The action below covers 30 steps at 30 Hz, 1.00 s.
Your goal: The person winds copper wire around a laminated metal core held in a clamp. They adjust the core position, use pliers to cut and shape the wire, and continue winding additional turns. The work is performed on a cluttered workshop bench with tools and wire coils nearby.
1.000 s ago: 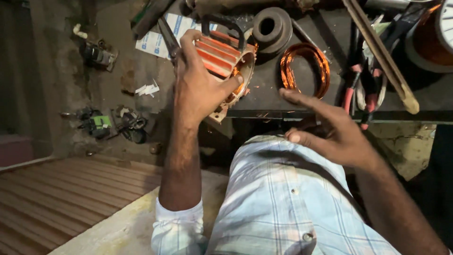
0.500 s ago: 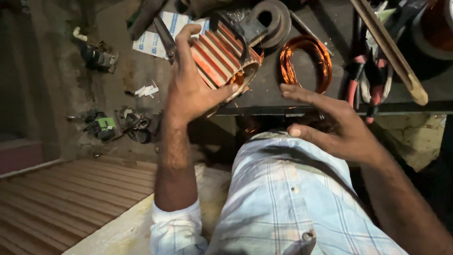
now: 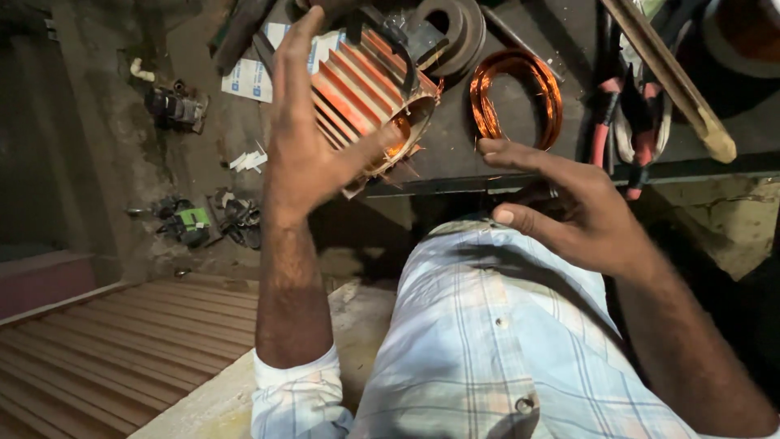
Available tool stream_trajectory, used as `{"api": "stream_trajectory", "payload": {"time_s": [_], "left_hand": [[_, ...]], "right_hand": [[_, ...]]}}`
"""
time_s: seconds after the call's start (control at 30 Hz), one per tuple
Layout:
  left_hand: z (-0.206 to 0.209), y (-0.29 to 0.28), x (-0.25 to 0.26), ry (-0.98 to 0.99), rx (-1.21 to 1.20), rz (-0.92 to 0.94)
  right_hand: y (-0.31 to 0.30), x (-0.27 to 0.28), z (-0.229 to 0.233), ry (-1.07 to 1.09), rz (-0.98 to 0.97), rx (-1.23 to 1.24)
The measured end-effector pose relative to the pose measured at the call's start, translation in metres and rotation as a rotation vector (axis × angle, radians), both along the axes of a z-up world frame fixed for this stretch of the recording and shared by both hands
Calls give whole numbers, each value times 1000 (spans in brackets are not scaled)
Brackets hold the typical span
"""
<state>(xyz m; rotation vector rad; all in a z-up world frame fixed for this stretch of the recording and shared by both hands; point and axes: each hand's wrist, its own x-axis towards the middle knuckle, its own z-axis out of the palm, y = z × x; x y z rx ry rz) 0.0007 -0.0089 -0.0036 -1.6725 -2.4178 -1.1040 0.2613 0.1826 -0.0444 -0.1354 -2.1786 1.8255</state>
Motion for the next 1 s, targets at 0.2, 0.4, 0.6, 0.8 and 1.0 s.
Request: {"api": "stream_trajectory", "payload": {"time_s": [0.2, 0.4, 0.6, 0.8, 1.0], "left_hand": [[-24, 9, -18, -486, 149, 214], [-13, -16, 17, -372, 341, 186], [7, -63, 59, -699, 192, -136], [-69, -56, 79, -738, -255, -354], [-120, -49, 93, -871, -82, -230]], "right_hand": [[6, 5, -4, -16, -56, 45], [15, 27, 10, -150, -384, 117], [16, 14, 19, -329, -529, 479], [0, 11, 12, -518, -543, 437], [-8, 37, 21, -436, -896, 810]]}}
